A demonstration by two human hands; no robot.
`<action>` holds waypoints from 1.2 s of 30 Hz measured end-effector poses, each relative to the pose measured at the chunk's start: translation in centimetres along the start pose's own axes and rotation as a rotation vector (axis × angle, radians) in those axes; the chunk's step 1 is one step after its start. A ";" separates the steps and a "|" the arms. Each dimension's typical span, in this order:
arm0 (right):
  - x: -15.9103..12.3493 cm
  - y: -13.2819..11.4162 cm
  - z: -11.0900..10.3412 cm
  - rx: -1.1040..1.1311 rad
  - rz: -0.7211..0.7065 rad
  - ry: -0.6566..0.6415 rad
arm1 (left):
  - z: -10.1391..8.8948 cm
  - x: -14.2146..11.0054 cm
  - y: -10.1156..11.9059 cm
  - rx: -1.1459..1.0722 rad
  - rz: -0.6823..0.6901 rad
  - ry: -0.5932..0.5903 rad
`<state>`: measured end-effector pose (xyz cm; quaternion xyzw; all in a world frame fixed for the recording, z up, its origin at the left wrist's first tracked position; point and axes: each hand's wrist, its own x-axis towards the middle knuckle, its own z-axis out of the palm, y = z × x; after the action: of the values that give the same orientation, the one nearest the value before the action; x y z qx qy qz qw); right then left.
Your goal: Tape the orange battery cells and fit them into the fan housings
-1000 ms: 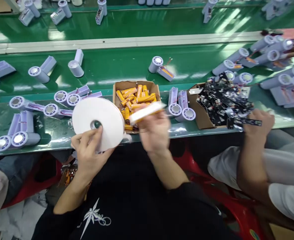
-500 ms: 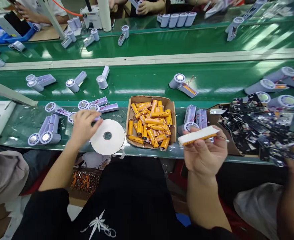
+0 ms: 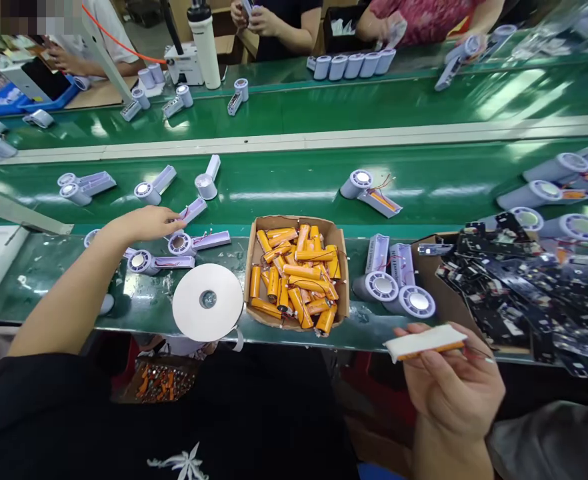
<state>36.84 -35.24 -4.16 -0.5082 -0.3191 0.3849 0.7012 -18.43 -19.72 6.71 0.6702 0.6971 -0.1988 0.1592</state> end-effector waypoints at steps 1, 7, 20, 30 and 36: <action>0.1 -0.1 -0.2 -0.011 -0.020 0.001 | -0.3 0.6 -0.2 0.042 0.000 0.008; 0.1 -2.1 -1.6 -0.058 0.009 -0.101 | -2.5 5.0 1.5 0.196 0.229 0.029; 15.8 -6.1 18.6 -0.329 -0.417 -0.781 | -5.1 20.4 17.1 0.159 0.644 0.309; 20.2 5.0 28.6 -0.667 -0.238 -0.898 | -6.2 22.9 17.1 -0.129 0.718 0.168; 17.5 4.6 29.2 -1.380 -0.461 -1.005 | -5.0 22.2 19.1 -0.152 0.599 0.301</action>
<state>20.12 -5.64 0.55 -0.5119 -0.8452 0.1337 0.0752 -0.27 2.49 -0.95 0.8531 0.4979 0.0105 0.1553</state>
